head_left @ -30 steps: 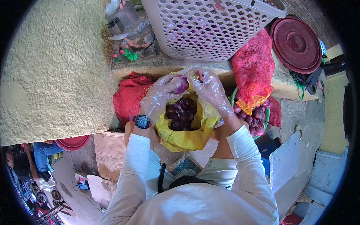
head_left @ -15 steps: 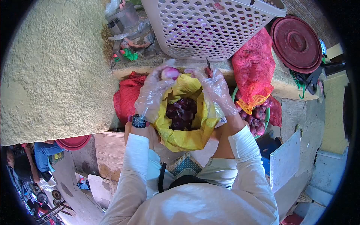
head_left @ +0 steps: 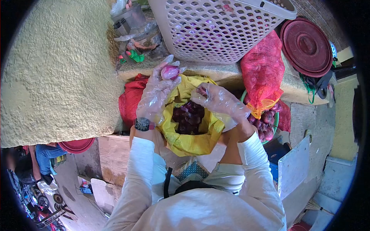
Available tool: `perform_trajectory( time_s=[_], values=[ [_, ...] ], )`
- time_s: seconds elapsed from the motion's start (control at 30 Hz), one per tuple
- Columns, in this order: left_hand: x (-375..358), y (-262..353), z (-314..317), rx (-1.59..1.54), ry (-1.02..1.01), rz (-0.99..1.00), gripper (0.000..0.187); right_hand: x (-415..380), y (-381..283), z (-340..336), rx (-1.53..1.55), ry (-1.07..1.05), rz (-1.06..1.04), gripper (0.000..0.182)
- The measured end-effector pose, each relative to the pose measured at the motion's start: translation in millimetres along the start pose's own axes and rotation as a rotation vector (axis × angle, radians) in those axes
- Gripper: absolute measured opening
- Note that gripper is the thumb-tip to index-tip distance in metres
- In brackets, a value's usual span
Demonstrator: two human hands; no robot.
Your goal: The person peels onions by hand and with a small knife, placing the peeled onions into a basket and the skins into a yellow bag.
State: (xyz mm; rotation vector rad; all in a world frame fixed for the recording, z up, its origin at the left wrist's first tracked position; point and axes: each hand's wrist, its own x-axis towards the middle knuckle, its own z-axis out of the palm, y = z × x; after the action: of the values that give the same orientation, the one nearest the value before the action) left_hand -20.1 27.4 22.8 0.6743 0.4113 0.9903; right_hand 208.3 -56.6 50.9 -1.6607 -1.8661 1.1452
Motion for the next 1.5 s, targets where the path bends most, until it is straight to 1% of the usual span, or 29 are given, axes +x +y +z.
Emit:
perform_trajectory(
  time_s=[0.03, 0.17, 0.23, 0.37, 0.43, 0.47, 0.53, 0.63, 0.67, 0.73, 0.87, 0.93, 1.07, 1.13, 1.17, 1.23, 1.27, 1.33, 1.47, 1.5],
  values=[
    [0, 0, 1, -0.007, -0.029, 0.0, 0.079, 1, 3, 3, 0.107, 0.072, -0.002, 0.044],
    [-1, 0, 4, -0.051, -0.064, -0.012, 0.079, -3, -4, -6, 0.01, 0.036, -0.046, 0.04],
    [-2, 0, 7, -0.115, -0.07, -0.016, 0.081, -4, -8, -2, 0.117, 0.184, -0.012, 0.043],
    [-3, -3, 1, -0.098, -0.073, -0.022, 0.081, 2, -1, 3, 0.17, 0.248, 0.003, 0.042],
    [-3, -3, 4, 0.174, -0.026, 0.027, 0.081, 1, -6, 0, 0.204, 0.305, 0.088, 0.042],
    [-2, -4, 3, 0.174, -0.026, 0.027, 0.081, 2, -7, 2, 0.204, 0.305, 0.088, 0.042],
    [-1, -7, 2, 0.108, -0.025, 0.085, 0.069, 2, -8, 6, 0.385, 0.394, 0.055, 0.041],
    [-1, -5, 5, 0.126, -0.023, 0.059, 0.067, 11, 7, 17, 0.371, 0.425, 0.037, 0.041],
    [0, -6, 8, 0.126, -0.024, 0.059, 0.067, 12, 11, 18, 0.371, 0.425, 0.037, 0.041],
    [1, -9, 12, 0.185, -0.017, 0.029, 0.08, 11, 1, 17, 0.398, 0.356, -0.007, 0.046],
    [-5, -3, 21, 0.115, -0.048, -0.003, 0.08, 5, -12, 9, 0.425, 0.296, 0.01, 0.05],
    [-7, -2, 24, 0.158, -0.044, 0.006, 0.078, 1, -14, 6, 0.37, 0.313, 0.1, 0.053],
    [1, -11, 10, 0.262, -0.077, 0.068, 0.073, -1, -5, 5, 0.334, 0.28, 0.144, 0.057],
    [4, -15, 7, 0.288, -0.067, 0.087, 0.071, 1, 1, 8, 0.33, 0.373, 0.136, 0.054],
    [5, -17, 5, 0.302, -0.061, 0.095, 0.07, 1, 3, 8, 0.33, 0.373, 0.136, 0.054],
    [6, -18, 6, 0.33, -0.051, 0.112, 0.068, -2, 0, 7, 0.472, 0.385, 0.171, 0.047],
    [6, -17, 6, 0.331, -0.051, 0.112, 0.068, -1, 1, 7, 0.473, 0.385, 0.171, 0.047],
    [1, -11, 14, 0.28, -0.022, 0.056, 0.064, 0, 3, 4, 0.615, 0.394, 0.13, 0.04],
    [-2, -9, 21, 0.323, 0.016, 0.067, 0.062, -2, -1, -2, 0.647, 0.371, 0.134, 0.038],
    [-2, -13, 18, 0.366, 0.018, 0.127, 0.062, -4, -10, -5, 0.617, 0.362, 0.177, 0.04]
  ],
)
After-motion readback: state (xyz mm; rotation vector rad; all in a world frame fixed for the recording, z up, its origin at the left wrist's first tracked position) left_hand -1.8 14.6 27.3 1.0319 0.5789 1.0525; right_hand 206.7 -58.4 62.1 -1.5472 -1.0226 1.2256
